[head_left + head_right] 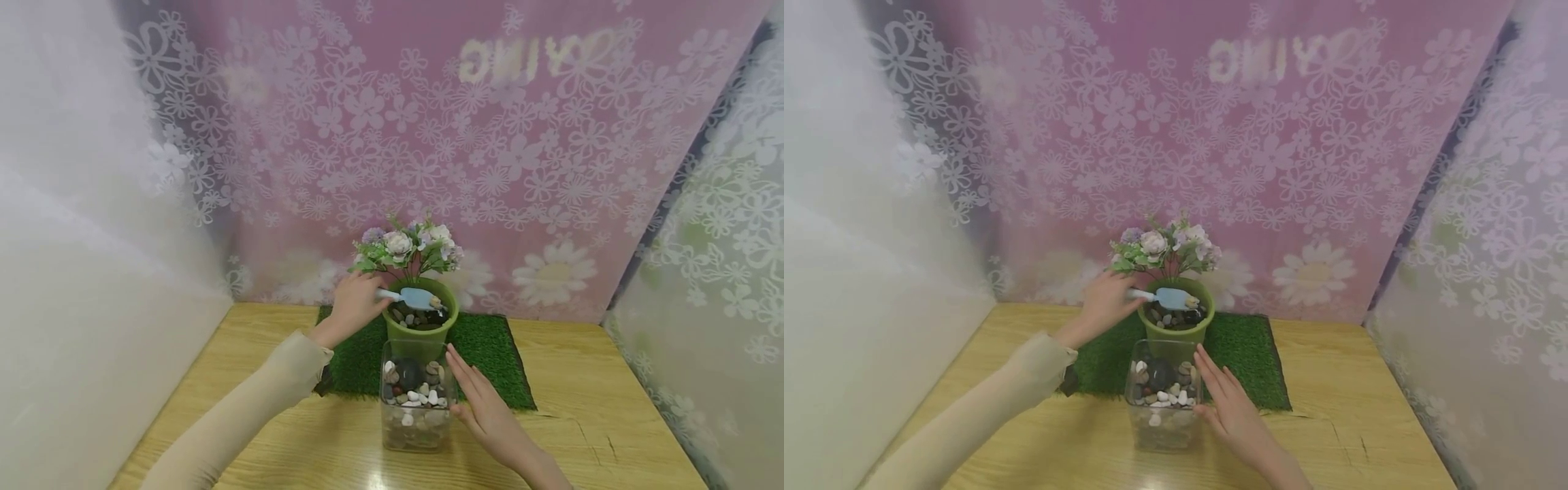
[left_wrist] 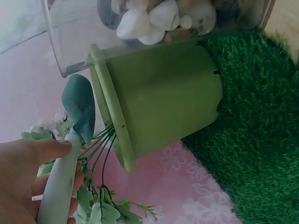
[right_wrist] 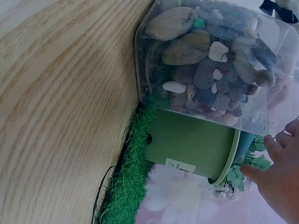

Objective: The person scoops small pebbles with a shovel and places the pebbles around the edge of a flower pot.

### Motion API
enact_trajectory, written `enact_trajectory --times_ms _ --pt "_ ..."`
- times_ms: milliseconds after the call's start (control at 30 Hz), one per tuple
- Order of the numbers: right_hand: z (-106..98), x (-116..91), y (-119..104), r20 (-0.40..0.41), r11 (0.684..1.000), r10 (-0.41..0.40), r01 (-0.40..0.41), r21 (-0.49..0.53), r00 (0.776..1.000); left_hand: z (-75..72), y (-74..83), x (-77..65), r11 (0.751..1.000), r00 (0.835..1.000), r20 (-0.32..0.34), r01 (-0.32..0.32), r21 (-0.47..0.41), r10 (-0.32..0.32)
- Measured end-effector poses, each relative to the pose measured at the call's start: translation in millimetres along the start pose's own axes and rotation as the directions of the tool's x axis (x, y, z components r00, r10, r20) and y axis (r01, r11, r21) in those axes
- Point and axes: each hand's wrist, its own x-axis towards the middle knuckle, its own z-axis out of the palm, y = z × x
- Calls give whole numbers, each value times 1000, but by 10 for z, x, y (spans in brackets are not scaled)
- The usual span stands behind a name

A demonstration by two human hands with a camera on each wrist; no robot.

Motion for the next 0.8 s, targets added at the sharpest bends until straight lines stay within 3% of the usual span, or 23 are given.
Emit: enact_trajectory --times_ms 267,467,633,800 --pt "-13 1 -9 3 1000 1 -1 -4 1000 98 217 235 982 1000 14 -24 189 22" --pt "-18 -1 -17 3 1000 3 -3 5 1000 97 417 336 928 994 -30 -90 363 108" --pt "-18 -2 -12 3 1000 1 -1 5 1000 50 505 387 873 988 -26 -124 471 155" --pt "-16 -4 -13 8 1000 5 -5 4 1000 11 537 390 853 982 -52 -131 505 181"
